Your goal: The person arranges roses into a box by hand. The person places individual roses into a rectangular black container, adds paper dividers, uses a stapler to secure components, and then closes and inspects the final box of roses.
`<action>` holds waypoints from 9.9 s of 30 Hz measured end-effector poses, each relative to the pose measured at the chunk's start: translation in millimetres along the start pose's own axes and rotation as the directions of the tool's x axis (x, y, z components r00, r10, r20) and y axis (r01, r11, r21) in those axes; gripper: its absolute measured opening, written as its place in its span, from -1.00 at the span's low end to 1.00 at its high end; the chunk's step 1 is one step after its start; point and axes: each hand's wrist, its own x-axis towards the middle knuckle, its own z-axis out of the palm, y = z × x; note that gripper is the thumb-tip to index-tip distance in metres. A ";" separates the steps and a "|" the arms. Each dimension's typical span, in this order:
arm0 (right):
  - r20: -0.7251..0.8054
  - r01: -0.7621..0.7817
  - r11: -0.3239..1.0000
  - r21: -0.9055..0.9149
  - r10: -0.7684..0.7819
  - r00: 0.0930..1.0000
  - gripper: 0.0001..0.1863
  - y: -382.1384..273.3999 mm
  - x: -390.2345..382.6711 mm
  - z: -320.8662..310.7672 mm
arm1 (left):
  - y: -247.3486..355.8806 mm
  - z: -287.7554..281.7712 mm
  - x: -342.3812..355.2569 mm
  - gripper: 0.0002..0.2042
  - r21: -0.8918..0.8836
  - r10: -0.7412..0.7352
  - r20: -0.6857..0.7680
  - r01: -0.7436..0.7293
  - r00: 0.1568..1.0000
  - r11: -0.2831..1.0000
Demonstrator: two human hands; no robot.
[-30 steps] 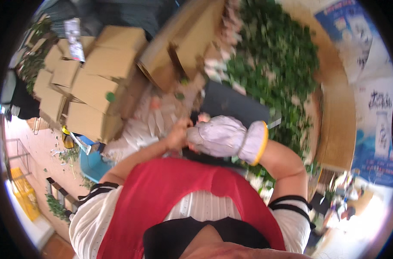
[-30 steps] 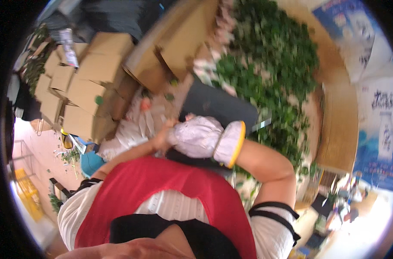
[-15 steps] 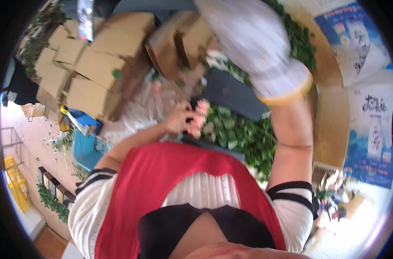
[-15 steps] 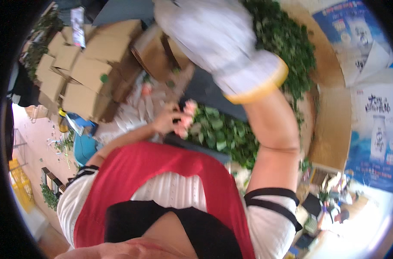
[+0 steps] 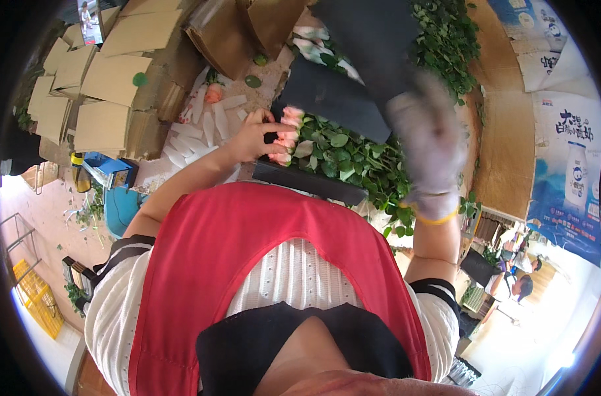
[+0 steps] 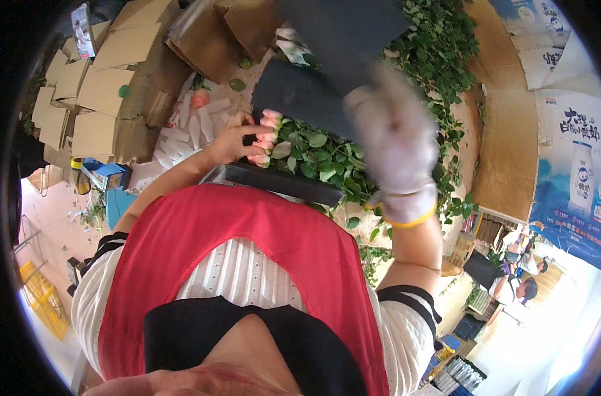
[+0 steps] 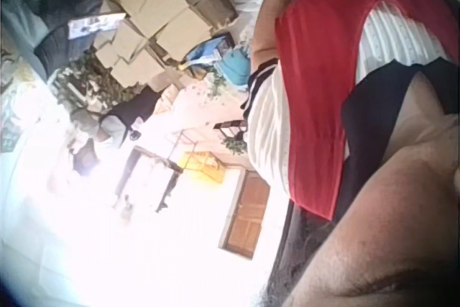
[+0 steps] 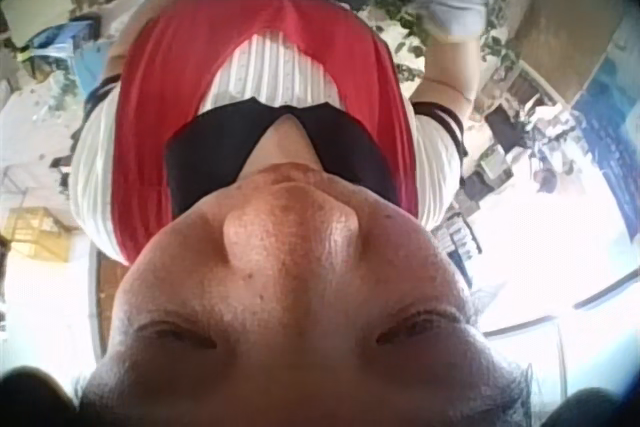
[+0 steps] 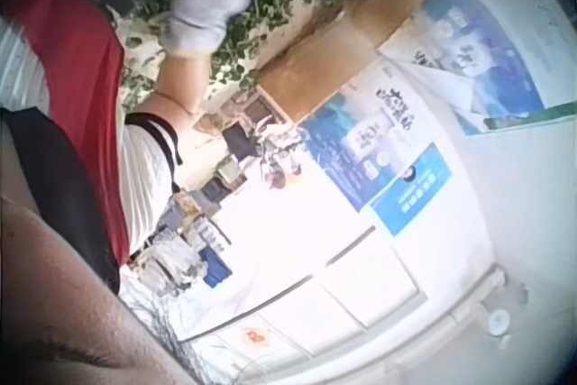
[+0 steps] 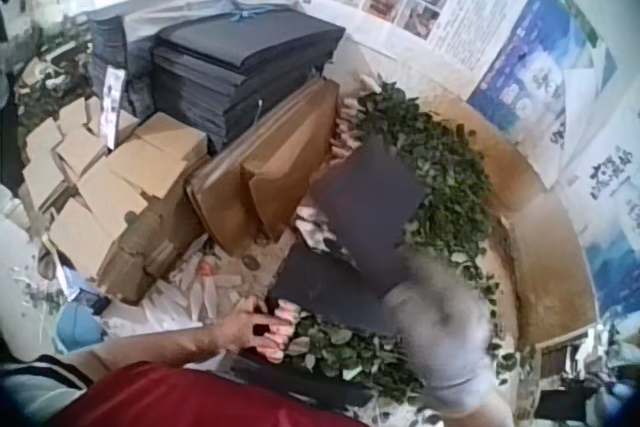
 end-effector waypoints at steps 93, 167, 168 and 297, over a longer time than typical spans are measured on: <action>0.849 -0.332 0.942 -0.047 0.213 0.483 -0.60 35.4 -9.1 49.9 | 12.1 -7.5 -70.1 -0.72 -0.124 -0.194 0.035 0.197 0.980 0.973; 0.092 0.135 0.813 -0.566 -0.101 0.991 -0.59 98.8 -42.0 -95.9 | 32.1 -31.6 17.6 -0.74 -0.013 0.227 0.373 -0.240 0.900 0.971; 0.175 0.010 0.797 -0.604 0.120 0.977 -0.61 104.2 -73.0 -79.0 | 23.0 -27.8 17.6 -0.78 -0.164 0.239 0.328 -0.194 0.914 0.967; 0.241 -0.017 0.641 0.768 -0.264 0.934 -0.73 41.4 120.4 -66.1 | 186.0 -154.6 9.2 -0.62 0.795 0.692 -0.030 -0.402 0.722 0.454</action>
